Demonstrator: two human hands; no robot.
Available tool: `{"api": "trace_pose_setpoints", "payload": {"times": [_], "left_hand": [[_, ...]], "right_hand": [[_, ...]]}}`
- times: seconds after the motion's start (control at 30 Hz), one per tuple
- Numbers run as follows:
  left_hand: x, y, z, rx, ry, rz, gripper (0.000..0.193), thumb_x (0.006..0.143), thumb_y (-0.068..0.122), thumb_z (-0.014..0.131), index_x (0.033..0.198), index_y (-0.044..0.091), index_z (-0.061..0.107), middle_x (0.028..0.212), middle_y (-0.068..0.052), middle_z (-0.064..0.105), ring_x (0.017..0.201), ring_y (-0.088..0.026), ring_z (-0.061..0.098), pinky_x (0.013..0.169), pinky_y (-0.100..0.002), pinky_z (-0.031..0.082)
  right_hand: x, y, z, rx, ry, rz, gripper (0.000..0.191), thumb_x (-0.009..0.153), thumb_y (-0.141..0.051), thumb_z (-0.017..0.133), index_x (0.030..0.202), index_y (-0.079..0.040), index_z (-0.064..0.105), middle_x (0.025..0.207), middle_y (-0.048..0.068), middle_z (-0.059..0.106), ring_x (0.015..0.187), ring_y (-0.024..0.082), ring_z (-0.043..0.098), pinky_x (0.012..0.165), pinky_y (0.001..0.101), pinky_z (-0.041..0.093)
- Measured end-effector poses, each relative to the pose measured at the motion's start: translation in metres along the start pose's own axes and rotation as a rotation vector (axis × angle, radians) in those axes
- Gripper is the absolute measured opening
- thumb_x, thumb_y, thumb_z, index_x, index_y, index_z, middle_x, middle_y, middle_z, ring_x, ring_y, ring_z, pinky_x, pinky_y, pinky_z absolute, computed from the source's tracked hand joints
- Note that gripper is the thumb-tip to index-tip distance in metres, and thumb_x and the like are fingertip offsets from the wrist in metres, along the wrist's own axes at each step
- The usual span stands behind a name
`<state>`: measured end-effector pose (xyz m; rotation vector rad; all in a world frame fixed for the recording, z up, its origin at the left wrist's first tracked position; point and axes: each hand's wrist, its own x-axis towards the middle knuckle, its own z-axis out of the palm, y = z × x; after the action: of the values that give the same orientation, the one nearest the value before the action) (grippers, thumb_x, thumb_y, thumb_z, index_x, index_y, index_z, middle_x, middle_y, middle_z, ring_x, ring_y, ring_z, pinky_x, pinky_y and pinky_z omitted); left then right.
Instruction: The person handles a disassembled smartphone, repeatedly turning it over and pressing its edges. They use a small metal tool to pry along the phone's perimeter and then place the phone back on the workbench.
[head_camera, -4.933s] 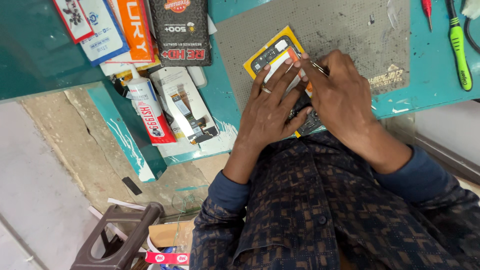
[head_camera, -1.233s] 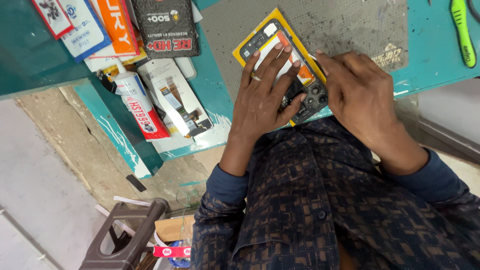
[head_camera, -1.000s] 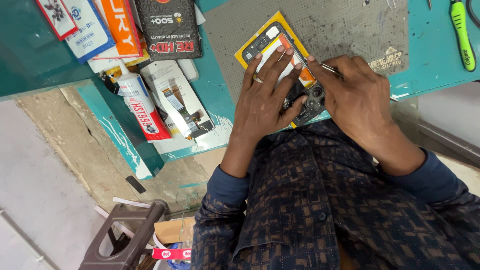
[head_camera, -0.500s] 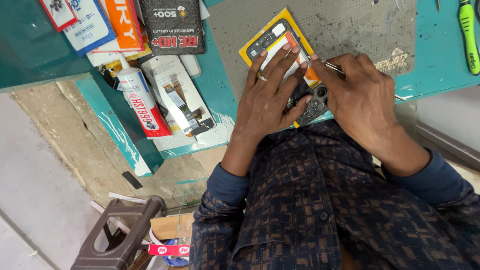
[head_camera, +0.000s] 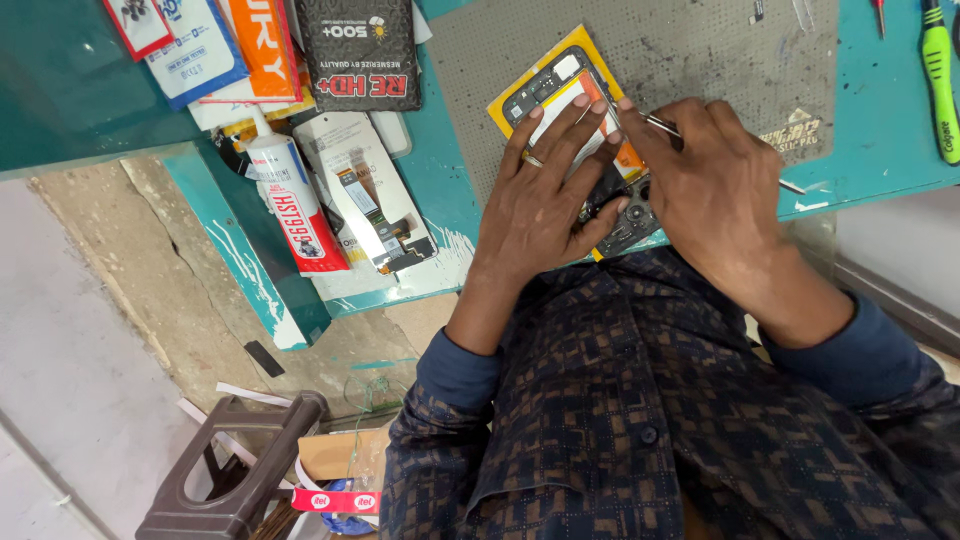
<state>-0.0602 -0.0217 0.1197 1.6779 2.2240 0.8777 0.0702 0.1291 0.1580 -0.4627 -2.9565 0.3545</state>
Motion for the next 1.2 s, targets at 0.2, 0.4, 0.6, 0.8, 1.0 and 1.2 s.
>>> {"api": "trace_pose_setpoints", "payload": {"times": [0.2,0.4,0.6,0.8,1.0,1.2], "left_hand": [[0.0,0.0,-0.001,-0.003,0.001,0.007,0.049,0.1,0.041,0.069,0.137,0.009,0.067,0.156,-0.01,0.049,0.151,-0.023,0.042,0.131,-0.048,0.022],[0.001,0.001,-0.002,-0.014,-0.009,0.008,0.048,0.1,0.04,0.069,0.135,0.008,0.068,0.156,-0.011,0.048,0.151,-0.024,0.042,0.13,-0.048,0.023],[0.0,0.0,-0.002,0.001,0.009,0.015,0.047,0.101,0.04,0.069,0.135,0.008,0.068,0.157,-0.011,0.048,0.151,-0.024,0.042,0.131,-0.048,0.023],[0.0,-0.001,0.001,-0.007,0.022,0.018,0.045,0.1,0.04,0.07,0.133,0.009,0.069,0.156,-0.01,0.049,0.15,-0.024,0.042,0.131,-0.048,0.023],[-0.001,-0.001,0.0,-0.026,0.024,0.014,0.044,0.1,0.04,0.07,0.13,0.008,0.07,0.156,-0.01,0.049,0.15,-0.023,0.043,0.131,-0.048,0.023],[0.0,0.0,0.0,-0.009,0.027,0.011,0.042,0.1,0.039,0.071,0.128,0.008,0.071,0.155,-0.01,0.05,0.15,-0.023,0.043,0.131,-0.048,0.022]], "right_hand": [[0.001,-0.001,0.002,-0.023,0.029,-0.001,0.052,0.091,-0.003,0.069,0.142,-0.012,0.072,0.105,0.005,0.061,0.095,0.024,0.06,0.067,0.0367,0.051],[0.005,-0.002,0.005,0.004,0.058,-0.02,0.046,0.095,-0.004,0.07,0.14,-0.01,0.071,0.103,0.005,0.06,0.093,0.024,0.06,0.069,0.0372,0.051],[0.007,-0.002,0.006,0.021,0.047,0.002,0.052,0.093,-0.002,0.07,0.143,-0.013,0.071,0.107,0.006,0.061,0.094,0.025,0.059,0.067,0.0385,0.051],[0.008,-0.005,0.009,0.023,0.061,0.017,0.054,0.092,-0.002,0.069,0.145,-0.011,0.07,0.11,0.007,0.061,0.096,0.026,0.06,0.067,0.038,0.052],[0.01,-0.006,0.011,0.019,0.083,0.0,0.049,0.096,-0.003,0.072,0.144,-0.009,0.069,0.107,0.007,0.06,0.098,0.026,0.06,0.067,0.0371,0.051],[0.012,-0.007,0.012,0.019,0.078,-0.009,0.054,0.09,-0.002,0.07,0.143,-0.008,0.07,0.107,0.008,0.059,0.095,0.027,0.061,0.065,0.0372,0.051]]}}
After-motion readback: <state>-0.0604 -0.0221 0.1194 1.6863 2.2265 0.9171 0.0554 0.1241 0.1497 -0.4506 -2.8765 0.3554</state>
